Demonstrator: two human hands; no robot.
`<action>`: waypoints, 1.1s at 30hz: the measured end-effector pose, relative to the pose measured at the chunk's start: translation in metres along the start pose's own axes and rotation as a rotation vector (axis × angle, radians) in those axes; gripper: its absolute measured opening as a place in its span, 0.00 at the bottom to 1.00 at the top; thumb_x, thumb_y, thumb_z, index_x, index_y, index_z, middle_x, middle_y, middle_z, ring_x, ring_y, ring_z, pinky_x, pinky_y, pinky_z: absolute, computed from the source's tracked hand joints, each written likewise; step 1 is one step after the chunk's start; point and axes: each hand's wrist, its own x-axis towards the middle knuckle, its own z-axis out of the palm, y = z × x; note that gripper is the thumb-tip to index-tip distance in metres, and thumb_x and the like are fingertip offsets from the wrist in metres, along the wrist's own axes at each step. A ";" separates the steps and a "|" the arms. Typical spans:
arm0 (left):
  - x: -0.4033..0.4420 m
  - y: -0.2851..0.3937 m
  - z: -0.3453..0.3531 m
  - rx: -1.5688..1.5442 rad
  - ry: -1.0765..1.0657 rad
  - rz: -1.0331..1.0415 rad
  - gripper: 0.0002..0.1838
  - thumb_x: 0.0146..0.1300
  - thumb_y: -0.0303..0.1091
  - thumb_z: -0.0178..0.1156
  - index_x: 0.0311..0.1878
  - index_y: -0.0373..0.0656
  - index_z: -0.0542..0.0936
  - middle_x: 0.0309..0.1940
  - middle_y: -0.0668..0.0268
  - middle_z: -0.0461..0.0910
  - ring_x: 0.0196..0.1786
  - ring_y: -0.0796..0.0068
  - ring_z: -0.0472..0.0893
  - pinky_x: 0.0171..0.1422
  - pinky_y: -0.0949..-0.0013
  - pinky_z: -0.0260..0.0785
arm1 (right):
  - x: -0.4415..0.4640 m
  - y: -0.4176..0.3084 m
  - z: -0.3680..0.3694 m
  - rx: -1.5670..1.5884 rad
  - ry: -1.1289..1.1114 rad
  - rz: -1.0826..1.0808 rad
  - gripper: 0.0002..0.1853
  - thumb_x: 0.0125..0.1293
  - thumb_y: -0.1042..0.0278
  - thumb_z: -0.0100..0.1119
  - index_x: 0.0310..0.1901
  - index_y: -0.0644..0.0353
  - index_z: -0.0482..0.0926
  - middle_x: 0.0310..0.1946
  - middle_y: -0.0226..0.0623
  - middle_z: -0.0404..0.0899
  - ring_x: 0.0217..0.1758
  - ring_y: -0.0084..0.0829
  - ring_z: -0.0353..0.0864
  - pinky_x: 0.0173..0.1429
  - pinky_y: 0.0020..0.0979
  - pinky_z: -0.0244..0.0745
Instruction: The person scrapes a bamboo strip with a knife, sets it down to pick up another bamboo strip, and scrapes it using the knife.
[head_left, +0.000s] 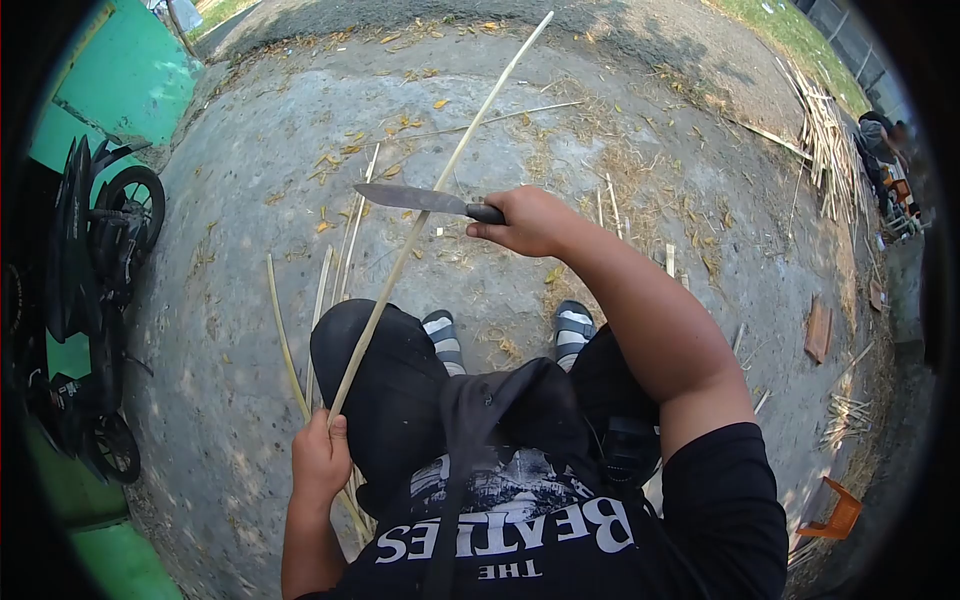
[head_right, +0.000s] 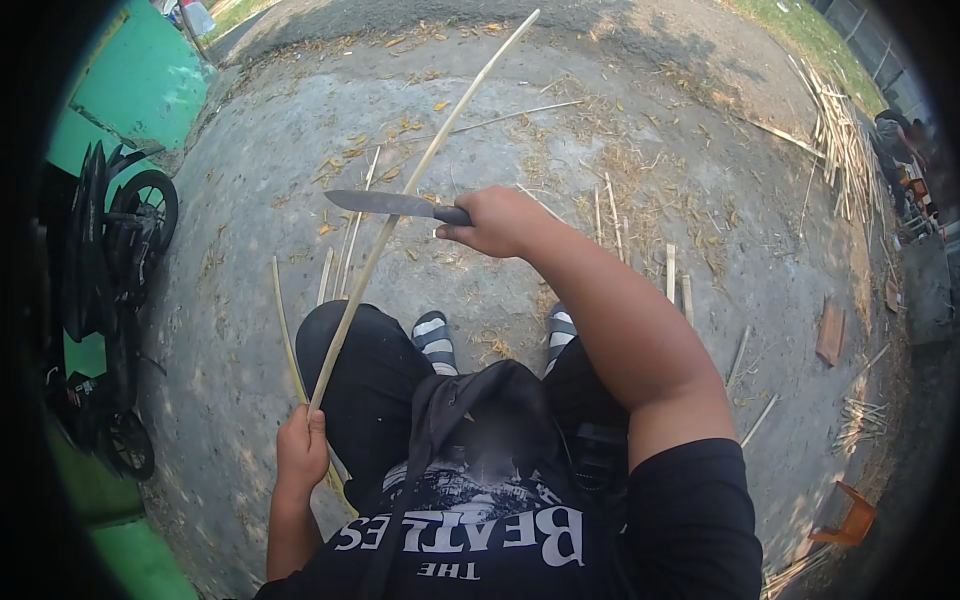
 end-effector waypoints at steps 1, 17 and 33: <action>-0.001 0.002 -0.008 -0.079 -0.070 -0.028 0.21 0.82 0.44 0.52 0.36 0.36 0.76 0.24 0.50 0.76 0.28 0.48 0.79 0.33 0.52 0.68 | -0.002 0.001 0.001 -0.007 -0.012 -0.068 0.29 0.71 0.34 0.63 0.43 0.60 0.86 0.32 0.51 0.86 0.40 0.55 0.86 0.46 0.51 0.79; -0.005 -0.021 0.006 -0.516 -0.305 -0.360 0.23 0.84 0.49 0.49 0.35 0.41 0.75 0.24 0.74 0.71 0.25 0.82 0.68 0.30 0.70 0.63 | -0.010 -0.016 0.020 0.148 -0.341 -0.111 0.39 0.77 0.29 0.45 0.59 0.63 0.82 0.47 0.56 0.85 0.56 0.55 0.84 0.60 0.50 0.77; -0.002 0.000 0.009 -0.198 -0.159 -0.167 0.24 0.82 0.47 0.52 0.35 0.35 0.78 0.22 0.53 0.78 0.27 0.57 0.81 0.34 0.57 0.70 | -0.008 -0.016 0.011 0.072 -0.271 -0.101 0.37 0.77 0.29 0.47 0.55 0.62 0.84 0.45 0.55 0.86 0.54 0.56 0.85 0.58 0.51 0.78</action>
